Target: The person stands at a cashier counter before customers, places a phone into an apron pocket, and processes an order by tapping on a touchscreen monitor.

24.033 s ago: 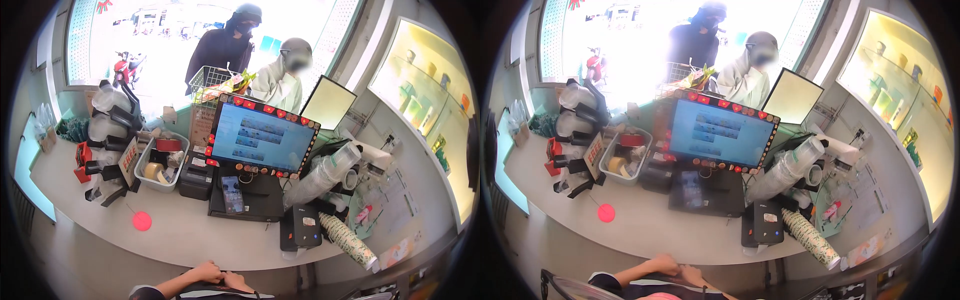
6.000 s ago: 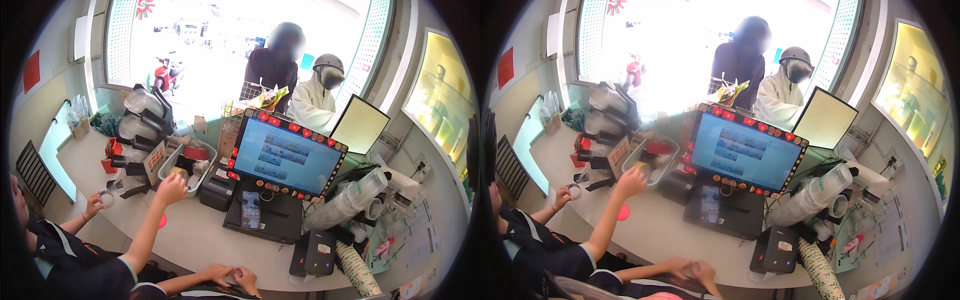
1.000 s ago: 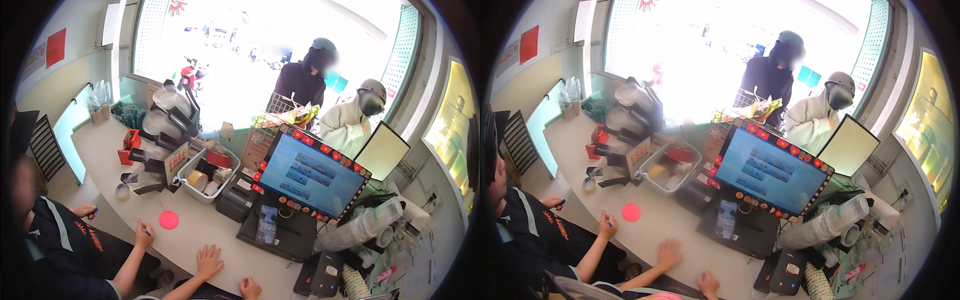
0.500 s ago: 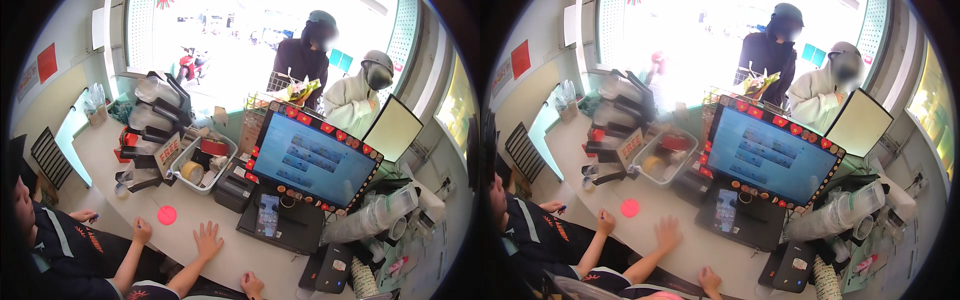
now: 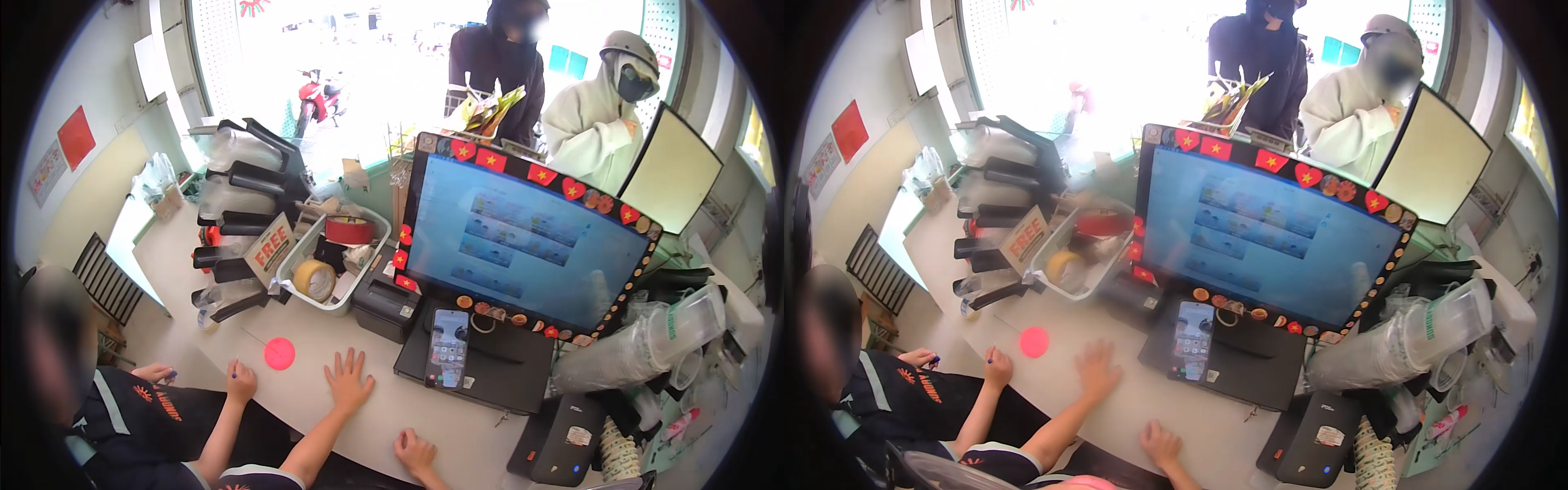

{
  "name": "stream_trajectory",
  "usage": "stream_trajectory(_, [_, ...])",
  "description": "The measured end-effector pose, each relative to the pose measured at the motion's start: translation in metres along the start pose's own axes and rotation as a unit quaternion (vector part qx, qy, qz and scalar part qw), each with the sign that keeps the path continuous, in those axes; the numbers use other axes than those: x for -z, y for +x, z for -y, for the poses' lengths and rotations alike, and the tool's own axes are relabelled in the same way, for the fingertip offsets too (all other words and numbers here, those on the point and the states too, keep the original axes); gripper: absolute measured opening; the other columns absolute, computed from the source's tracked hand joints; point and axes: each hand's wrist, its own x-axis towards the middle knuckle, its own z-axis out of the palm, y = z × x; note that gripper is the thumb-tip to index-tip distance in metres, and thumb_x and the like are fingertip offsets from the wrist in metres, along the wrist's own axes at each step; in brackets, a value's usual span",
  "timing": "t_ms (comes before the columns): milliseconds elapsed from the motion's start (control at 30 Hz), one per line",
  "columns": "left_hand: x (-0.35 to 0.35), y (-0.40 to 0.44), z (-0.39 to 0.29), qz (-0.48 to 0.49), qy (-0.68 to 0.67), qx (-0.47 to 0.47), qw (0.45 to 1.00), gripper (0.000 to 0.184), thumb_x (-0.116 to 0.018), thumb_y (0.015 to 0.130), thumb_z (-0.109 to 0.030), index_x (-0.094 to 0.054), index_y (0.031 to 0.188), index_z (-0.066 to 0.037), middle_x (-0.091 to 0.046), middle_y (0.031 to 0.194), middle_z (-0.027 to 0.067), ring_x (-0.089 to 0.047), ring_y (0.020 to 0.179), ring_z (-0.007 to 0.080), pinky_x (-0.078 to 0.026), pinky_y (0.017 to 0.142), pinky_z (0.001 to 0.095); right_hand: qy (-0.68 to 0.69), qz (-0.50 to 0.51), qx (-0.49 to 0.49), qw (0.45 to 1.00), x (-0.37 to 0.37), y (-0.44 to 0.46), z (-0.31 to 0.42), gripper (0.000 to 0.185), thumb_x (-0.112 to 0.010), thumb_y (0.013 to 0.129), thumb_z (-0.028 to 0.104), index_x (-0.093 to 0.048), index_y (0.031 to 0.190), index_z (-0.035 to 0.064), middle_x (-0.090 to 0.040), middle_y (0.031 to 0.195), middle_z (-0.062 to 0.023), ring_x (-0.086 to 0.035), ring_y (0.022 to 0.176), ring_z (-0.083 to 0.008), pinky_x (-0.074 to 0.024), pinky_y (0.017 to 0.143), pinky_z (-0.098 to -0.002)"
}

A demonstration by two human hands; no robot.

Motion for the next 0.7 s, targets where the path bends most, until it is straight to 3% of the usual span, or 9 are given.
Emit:
stream_trajectory(400, [-0.005, -0.002, 0.000, -0.019, -0.007, 0.013, 1.000, 0.060, -0.054, 0.073, -0.036, -0.042, 0.131, -0.021, -0.032, 0.141, 0.0047, -0.022, 0.132, 0.0318, -0.010, 0.101, 0.0610, 0.116, 0.073, 0.176, 0.975, -0.036, 0.059, 0.045, 0.007, -0.057, 0.075, 0.024, -0.056, 0.078, 0.0168, -0.057, 0.052, -0.0039, -0.056, 0.041, -0.0240, -0.0443, 0.038, -0.0382])
stream_trajectory(700, [-0.006, -0.002, 0.000, -0.016, 0.022, 0.010, 1.000, 0.062, -0.055, 0.073, -0.036, -0.041, 0.132, -0.023, -0.032, 0.141, 0.0033, -0.022, 0.132, 0.0313, -0.011, 0.102, 0.0597, 0.156, 0.091, 0.189, 0.965, -0.033, 0.062, 0.053, 0.010, -0.059, 0.075, 0.024, -0.059, 0.082, 0.0167, -0.059, 0.055, -0.0049, -0.057, 0.044, -0.0250, -0.0451, 0.041, -0.0382])
